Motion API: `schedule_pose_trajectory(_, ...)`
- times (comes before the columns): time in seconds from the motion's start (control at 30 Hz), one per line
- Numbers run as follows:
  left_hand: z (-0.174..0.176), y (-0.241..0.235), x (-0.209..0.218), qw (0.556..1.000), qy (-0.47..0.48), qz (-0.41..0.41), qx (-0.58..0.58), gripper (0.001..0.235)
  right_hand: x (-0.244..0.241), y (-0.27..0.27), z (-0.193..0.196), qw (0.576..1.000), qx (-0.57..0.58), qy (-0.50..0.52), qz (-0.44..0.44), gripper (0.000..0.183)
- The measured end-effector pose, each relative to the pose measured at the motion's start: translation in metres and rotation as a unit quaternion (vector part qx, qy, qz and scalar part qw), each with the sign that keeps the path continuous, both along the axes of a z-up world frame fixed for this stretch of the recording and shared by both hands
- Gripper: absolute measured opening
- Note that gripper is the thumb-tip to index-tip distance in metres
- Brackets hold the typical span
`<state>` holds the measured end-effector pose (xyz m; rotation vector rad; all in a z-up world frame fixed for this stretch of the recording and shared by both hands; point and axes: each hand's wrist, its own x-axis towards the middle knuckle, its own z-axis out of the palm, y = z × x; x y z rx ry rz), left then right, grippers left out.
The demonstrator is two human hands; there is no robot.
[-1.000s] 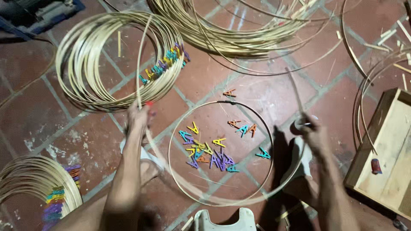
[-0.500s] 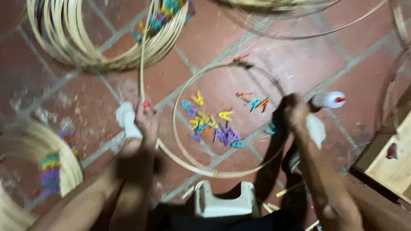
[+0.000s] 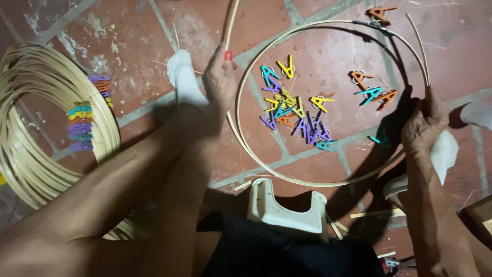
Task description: The person sits on the floor and assembles a circular bamboo frame by applying glue to the ends of thin bamboo strips and securing them with colorful plastic clips. The person repeatedly picks up strips, applies glue, joins them to the frame, and fastens them with clips.
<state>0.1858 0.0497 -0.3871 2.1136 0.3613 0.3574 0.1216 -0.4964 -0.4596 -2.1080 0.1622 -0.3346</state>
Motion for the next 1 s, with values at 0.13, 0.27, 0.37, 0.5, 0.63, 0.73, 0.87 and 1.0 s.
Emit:
schedule_pose_trajectory(0.13,-0.003,-0.001,-0.016,0.996,0.026,-0.006,0.087,0.033,-0.001,0.021,0.026,0.995,-0.059,0.017,0.08,0.045)
schedule_pose_trajectory(0.27,-0.009,0.003,-0.027,0.992,0.026,-0.052,-0.108,0.036,0.013,0.043,0.045,0.983,-0.071,-0.092,0.144,0.037)
schedule_pose_trajectory(0.37,-0.005,0.019,-0.045,0.949,0.066,-0.11,-0.289,0.029,0.028,0.061,0.066,0.987,-0.038,-0.013,0.157,0.023)
schedule_pose_trajectory(0.5,0.006,0.031,-0.053,0.953,0.152,-0.035,-0.26,0.026,0.068,0.076,0.109,0.968,0.195,0.147,0.065,0.025)
schedule_pose_trajectory(0.63,0.012,0.026,-0.061,0.937,0.107,-0.058,-0.327,0.03,0.102,0.086,0.145,0.964,0.183,0.182,0.058,0.023)
schedule_pose_trajectory(0.73,0.015,0.009,-0.052,0.946,0.115,-0.085,-0.292,0.031,0.118,0.088,0.157,0.954,0.231,0.179,0.07,0.015)
schedule_pose_trajectory(0.87,0.037,0.009,-0.043,0.926,0.187,-0.081,-0.317,0.035,0.111,0.092,0.159,0.972,0.111,0.178,0.109,0.02)
schedule_pose_trajectory(1.0,0.062,0.006,0.009,0.91,0.225,-0.191,-0.29,0.041,0.113,0.087,0.165,0.952,0.182,0.215,0.117,0.019)
